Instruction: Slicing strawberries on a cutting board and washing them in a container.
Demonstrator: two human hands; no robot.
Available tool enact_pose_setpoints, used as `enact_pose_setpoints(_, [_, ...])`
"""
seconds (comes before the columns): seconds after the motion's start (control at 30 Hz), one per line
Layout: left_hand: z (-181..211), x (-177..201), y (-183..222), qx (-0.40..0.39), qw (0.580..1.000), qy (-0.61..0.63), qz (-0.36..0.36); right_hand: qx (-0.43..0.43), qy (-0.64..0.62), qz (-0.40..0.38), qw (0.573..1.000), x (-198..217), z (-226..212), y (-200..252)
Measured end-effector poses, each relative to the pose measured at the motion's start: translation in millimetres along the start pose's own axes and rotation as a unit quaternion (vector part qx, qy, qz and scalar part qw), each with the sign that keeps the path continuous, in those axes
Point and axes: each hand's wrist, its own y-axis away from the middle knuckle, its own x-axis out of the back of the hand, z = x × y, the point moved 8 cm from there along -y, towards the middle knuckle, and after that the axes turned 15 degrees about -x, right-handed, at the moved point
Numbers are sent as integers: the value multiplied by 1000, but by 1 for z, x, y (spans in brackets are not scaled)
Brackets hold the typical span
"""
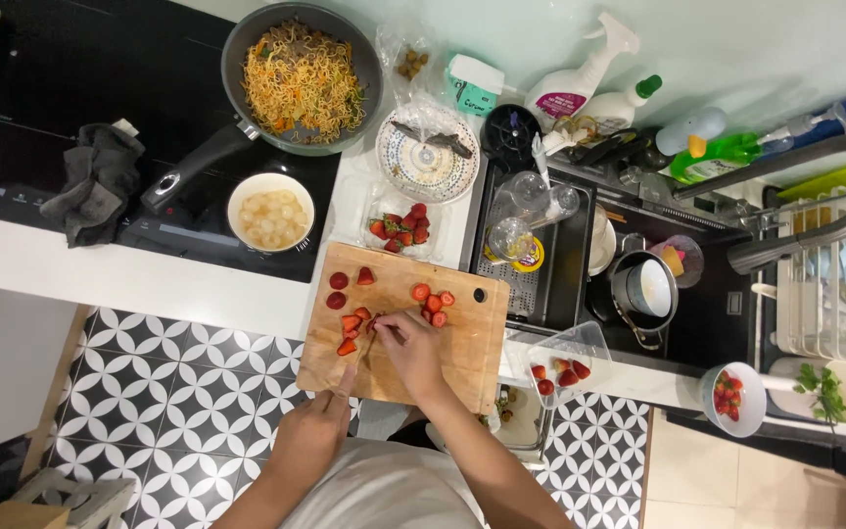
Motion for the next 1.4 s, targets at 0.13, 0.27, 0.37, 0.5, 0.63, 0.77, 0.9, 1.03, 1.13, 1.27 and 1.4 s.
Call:
enact_pose_setpoints(0.13, [-11,-16,-12,-25,1000,1,-2,9,-14,0,1000,-1,4,-1])
enact_pose_setpoints(0.27, [-21,-26,-24,-58,997,24,35,4,-4,8,1000,-1,-1,2])
enact_pose_setpoints(0.37, [-18,-17,-16,-47,998,40,28,10,-25,10,1000,-1,-2,2])
enact_pose_setpoints(0.5, [-24,-20,7,43,996,30,-75,-7,-15,7,1000,1,2,0])
enact_pose_setpoints(0.63, [-5,3,-1,15,999,28,-21,-10,7,3,1000,4,1,-3])
enact_pose_setpoints(0.77, [7,-1,-1,10,999,1,-40,19,18,-1,1000,6,0,-4])
enact_pose_setpoints(0.9, [16,9,-4,2,1000,-8,-22,34,8,-20,999,4,8,-8])
enact_pose_setpoints(1.03, [12,7,-9,19,999,-1,-32,43,2,-11,999,5,9,-10])
enact_pose_setpoints(1.13, [9,0,-22,0,999,-14,-50,60,2,-12,998,6,11,-8])
enact_pose_setpoints(1.27, [5,-4,-36,-28,990,-136,-29,60,14,0,998,4,9,-6])
enact_pose_setpoints(1.4, [7,-1,-29,-50,990,-125,-43,68,-1,16,998,2,11,-7])
